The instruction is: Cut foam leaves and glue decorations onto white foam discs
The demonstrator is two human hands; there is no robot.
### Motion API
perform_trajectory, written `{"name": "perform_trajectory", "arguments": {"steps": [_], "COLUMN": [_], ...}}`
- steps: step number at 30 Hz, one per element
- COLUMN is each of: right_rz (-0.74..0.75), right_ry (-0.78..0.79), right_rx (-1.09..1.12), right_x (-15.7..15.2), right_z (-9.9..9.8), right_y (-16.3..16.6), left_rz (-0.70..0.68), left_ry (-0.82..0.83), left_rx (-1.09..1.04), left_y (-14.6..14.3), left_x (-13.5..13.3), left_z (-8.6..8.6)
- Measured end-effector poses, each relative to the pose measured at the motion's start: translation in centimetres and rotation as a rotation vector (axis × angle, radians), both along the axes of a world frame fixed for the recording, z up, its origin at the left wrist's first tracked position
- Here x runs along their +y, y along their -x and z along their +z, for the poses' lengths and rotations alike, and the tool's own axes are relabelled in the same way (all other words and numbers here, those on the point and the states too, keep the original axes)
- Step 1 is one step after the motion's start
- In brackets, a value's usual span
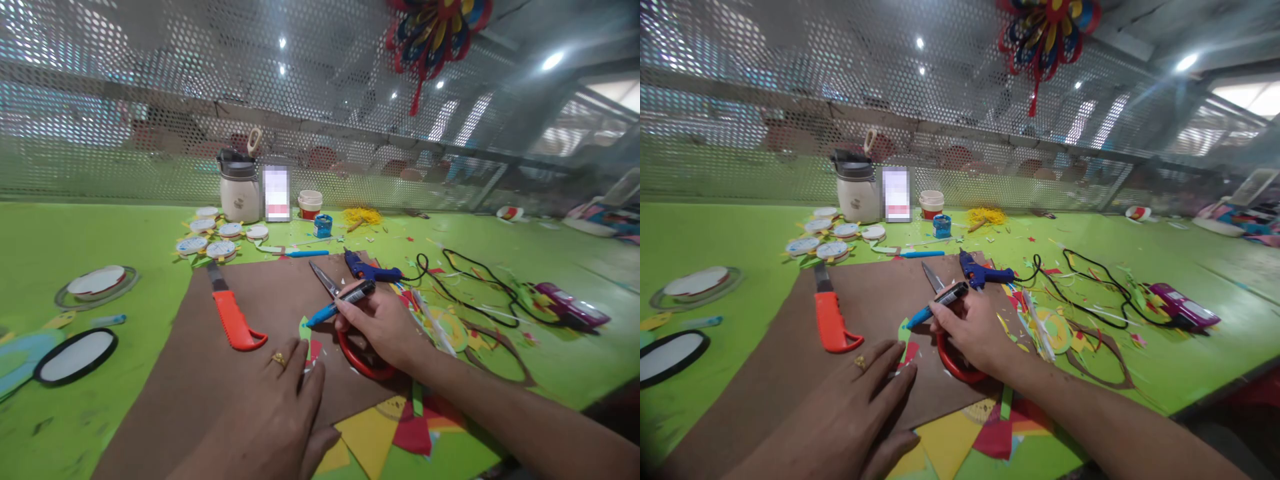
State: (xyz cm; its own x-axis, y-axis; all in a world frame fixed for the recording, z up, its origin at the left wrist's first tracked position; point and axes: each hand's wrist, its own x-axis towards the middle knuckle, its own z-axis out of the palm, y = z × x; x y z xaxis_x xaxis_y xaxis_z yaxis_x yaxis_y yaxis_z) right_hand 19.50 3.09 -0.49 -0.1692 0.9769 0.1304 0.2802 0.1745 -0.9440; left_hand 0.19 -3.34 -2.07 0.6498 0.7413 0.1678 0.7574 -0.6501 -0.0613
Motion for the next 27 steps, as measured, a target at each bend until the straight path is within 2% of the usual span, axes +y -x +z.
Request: {"name": "perform_trajectory", "arguments": {"steps": [27], "right_rz": [0.007], "right_ry": [-0.07], "right_rx": [-0.057], "right_x": [0.05], "right_z": [-0.23], "right_y": [-0.1], "left_rz": [-0.027], "left_ry": [-0.083], "left_rx": [0.015], "left_y": [0.09], "left_x": [0.07], "left_z": [-0.56]}}
